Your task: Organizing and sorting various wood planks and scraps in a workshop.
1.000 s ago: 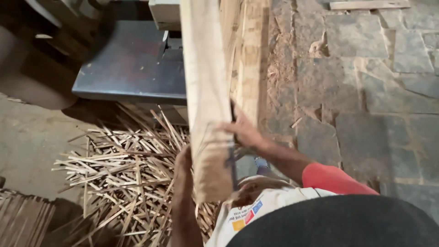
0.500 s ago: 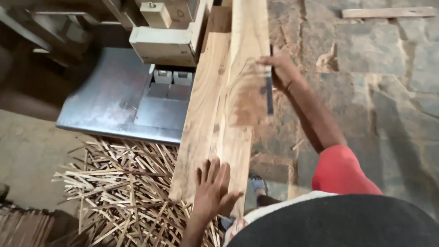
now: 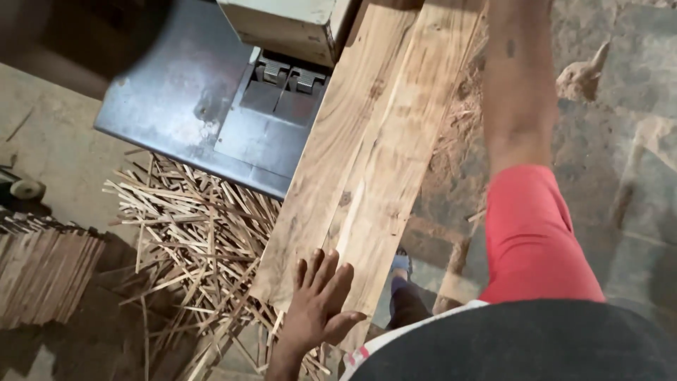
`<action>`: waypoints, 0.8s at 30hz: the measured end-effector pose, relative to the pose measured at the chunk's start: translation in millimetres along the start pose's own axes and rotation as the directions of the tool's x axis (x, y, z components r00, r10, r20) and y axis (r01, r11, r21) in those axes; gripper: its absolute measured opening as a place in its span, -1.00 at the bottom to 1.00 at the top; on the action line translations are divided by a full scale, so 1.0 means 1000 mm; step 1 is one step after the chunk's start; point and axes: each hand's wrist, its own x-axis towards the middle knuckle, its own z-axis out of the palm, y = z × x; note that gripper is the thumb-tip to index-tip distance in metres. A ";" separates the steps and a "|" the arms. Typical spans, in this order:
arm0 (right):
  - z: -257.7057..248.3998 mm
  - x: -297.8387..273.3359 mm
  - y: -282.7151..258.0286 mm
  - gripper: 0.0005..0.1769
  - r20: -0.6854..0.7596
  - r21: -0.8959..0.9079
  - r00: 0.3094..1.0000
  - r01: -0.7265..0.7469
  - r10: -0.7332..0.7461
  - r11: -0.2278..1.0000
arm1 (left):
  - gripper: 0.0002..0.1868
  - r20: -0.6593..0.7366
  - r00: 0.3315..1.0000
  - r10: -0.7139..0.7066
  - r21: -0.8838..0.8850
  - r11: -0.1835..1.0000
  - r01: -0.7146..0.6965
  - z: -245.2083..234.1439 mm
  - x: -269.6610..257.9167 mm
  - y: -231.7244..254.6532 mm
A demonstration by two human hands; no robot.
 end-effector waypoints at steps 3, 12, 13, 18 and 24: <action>-0.050 -0.058 -0.061 -0.62 -0.090 -0.222 0.979 0.157 -0.181 0.962 | 0.00 0.022 1.000 0.018 0.026 0.999 -0.019 0.005 -0.005 -0.002; -0.064 -0.121 -0.014 -0.36 0.078 -0.168 0.997 0.023 -0.010 0.986 | -0.02 0.018 0.998 0.056 0.161 0.985 -0.058 0.020 -0.006 -0.008; -0.043 -0.129 0.012 -0.30 0.108 -0.133 0.993 -0.030 0.045 0.991 | 0.04 0.017 0.998 0.057 0.205 0.977 -0.060 0.027 -0.006 -0.009; 0.038 -0.216 0.082 0.02 0.207 0.059 0.929 -0.324 0.306 0.944 | 0.33 0.117 0.993 0.019 0.184 0.982 -0.040 -0.005 -0.012 0.037; 0.093 -0.298 0.074 0.14 0.231 0.194 0.941 -0.295 0.248 0.936 | 0.25 0.115 0.993 0.010 0.206 0.978 -0.034 0.008 -0.020 0.041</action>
